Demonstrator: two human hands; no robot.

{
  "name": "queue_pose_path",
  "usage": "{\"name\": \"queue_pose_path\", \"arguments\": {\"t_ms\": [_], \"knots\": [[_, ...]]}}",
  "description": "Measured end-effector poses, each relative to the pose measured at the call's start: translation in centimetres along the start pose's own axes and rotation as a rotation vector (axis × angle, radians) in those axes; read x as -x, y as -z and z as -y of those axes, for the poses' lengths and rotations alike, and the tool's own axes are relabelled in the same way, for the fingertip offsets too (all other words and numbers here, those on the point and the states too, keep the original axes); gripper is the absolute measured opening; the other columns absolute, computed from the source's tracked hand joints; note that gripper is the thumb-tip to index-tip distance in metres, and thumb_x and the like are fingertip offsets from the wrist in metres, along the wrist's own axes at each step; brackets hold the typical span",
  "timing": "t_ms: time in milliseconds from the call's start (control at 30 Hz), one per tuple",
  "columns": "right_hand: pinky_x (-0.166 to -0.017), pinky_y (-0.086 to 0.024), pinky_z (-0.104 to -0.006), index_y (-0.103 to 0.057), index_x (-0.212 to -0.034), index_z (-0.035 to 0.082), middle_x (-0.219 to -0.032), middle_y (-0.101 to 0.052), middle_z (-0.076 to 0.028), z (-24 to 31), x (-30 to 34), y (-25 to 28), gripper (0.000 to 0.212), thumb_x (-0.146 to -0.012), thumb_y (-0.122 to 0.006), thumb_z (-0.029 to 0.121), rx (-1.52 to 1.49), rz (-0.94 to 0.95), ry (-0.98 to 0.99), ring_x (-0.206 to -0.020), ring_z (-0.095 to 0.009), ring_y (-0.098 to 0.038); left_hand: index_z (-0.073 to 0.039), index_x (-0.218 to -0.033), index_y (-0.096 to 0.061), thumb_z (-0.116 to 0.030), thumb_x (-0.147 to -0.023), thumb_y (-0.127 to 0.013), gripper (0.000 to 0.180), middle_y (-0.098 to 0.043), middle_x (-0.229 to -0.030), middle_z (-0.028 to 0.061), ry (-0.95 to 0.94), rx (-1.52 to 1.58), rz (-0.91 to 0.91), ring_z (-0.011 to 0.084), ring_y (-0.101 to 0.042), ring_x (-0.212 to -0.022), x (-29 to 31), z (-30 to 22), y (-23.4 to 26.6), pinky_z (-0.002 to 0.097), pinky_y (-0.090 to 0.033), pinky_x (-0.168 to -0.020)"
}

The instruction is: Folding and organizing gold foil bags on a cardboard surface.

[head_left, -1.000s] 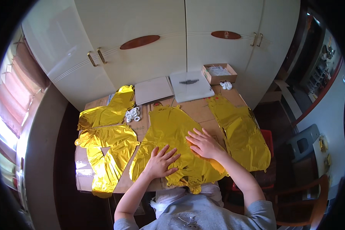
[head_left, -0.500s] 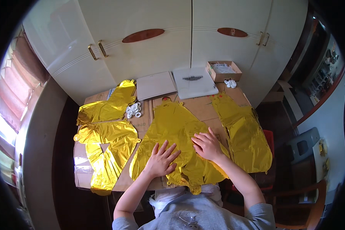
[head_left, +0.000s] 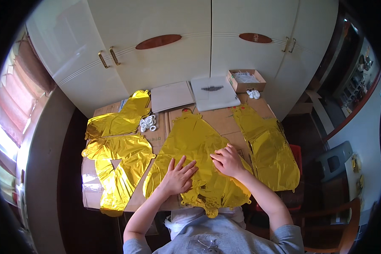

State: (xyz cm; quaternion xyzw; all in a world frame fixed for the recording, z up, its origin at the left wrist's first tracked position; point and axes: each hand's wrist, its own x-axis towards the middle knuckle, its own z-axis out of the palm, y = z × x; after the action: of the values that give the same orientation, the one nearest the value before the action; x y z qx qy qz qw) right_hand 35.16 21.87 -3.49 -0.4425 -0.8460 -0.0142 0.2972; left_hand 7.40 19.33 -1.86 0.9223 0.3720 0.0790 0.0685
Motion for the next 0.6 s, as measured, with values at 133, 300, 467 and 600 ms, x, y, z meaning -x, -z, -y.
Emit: {"name": "queue_pose_path", "arguments": {"t_ms": [133,300,467,600], "knots": [[-0.096,-0.04,-0.0446,-0.073,-0.094,0.011,-0.09,-0.065,-0.003,-0.2,-0.1,0.1,0.016,-0.081,-0.068,0.019,-0.087,-0.074,0.027,-0.09,-0.023,-0.058,-0.016,-0.141,-0.045,-0.032,-0.088,-0.048,0.055,-0.038,-0.152,0.0046,0.005,-0.012,0.033,0.038,-0.026,-0.143,-0.9,0.6,0.1,0.0645,-0.013,-0.112],[-0.096,-0.04,-0.0442,-0.072,-0.094,0.01,-0.088,-0.065,-0.002,-0.2,-0.2,0.1,0.017,-0.08,-0.067,0.018,-0.118,-0.099,0.01,-0.089,-0.023,-0.059,-0.016,-0.143,-0.043,-0.051,-0.092,-0.048,0.062,-0.038,-0.152,0.0034,0.025,-0.039,0.018,0.0372,-0.026,-0.143,-1.3,0.4,-0.1,0.0678,-0.014,-0.111],[-0.099,-0.038,-0.0465,-0.071,-0.098,0.01,-0.087,-0.066,-0.003,-0.6,0.0,0.0,0.02,-0.081,-0.067,0.02,-0.08,-0.054,0.02,-0.089,-0.023,-0.059,-0.019,-0.146,-0.041,-0.061,-0.091,-0.046,0.069,-0.037,-0.153,0.0027,0.032,-0.069,0.001,0.0364,-0.026,-0.144,-1.2,-0.2,-0.5,0.0712,-0.014,-0.109],[-0.101,-0.038,-0.0477,-0.07,-0.101,0.011,-0.086,-0.065,-0.003,-0.2,-0.3,0.3,0.023,-0.08,-0.068,0.021,-0.065,-0.024,-0.021,-0.088,-0.023,-0.059,-0.022,-0.146,-0.04,-0.061,-0.091,-0.046,0.069,-0.038,-0.152,0.0034,0.032,-0.071,-0.001,0.0359,-0.026,-0.143,-1.1,-0.6,-0.4,0.0721,-0.014,-0.108]]}}
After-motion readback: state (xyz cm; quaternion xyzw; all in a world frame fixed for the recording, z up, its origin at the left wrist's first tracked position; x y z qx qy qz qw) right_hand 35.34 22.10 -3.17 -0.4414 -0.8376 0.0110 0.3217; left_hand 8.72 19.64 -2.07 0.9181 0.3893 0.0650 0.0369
